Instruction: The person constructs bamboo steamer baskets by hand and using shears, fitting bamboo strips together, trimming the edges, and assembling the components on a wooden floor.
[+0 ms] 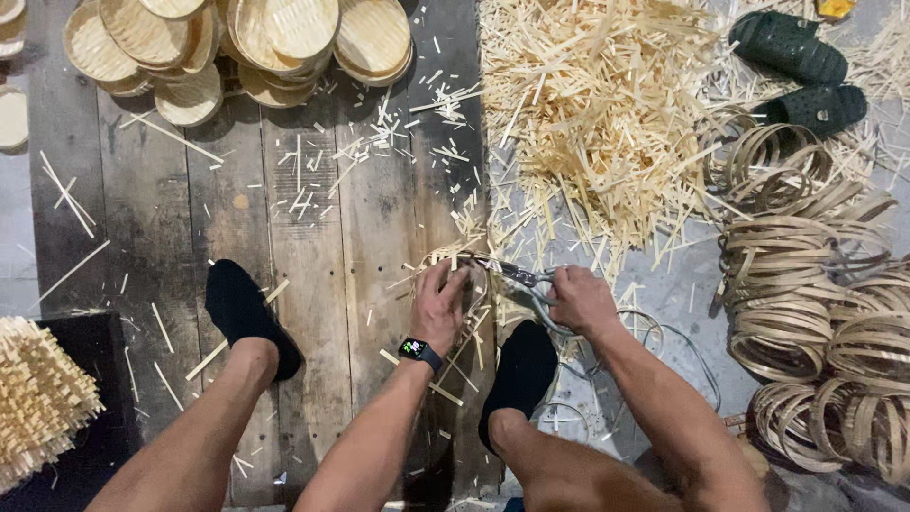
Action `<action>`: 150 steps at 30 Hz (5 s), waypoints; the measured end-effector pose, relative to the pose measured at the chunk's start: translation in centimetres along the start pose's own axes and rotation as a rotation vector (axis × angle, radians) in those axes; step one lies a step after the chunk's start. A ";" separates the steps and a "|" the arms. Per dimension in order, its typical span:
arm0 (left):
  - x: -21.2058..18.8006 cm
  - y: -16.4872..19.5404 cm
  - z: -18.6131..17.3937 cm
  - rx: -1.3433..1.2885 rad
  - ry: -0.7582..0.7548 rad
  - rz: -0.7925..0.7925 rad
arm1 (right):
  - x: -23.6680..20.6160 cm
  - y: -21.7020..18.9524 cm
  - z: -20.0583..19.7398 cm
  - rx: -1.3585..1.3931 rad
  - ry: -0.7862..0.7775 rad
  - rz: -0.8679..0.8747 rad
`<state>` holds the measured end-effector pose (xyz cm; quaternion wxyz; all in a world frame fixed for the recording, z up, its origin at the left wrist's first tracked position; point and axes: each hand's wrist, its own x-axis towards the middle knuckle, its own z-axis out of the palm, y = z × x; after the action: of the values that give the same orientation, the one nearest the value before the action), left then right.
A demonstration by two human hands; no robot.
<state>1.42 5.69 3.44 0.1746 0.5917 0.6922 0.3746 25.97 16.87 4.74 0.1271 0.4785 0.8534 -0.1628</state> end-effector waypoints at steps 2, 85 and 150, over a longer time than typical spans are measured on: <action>-0.1 -0.3 0.0 -0.023 -0.042 -0.023 | -0.3 0.1 -0.2 0.024 0.042 0.024; 0.6 2.0 -1.4 0.042 -0.109 -0.064 | 1.9 -0.7 -0.2 -0.082 0.013 -0.056; 1.4 -7.6 2.8 -0.535 -0.302 -0.722 | 2.7 -4.0 4.8 1.101 -0.137 0.148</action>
<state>-2.25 7.71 -3.64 0.5386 0.2954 0.6995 0.3651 21.49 15.07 -0.04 -0.0752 0.5212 0.5965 -0.6057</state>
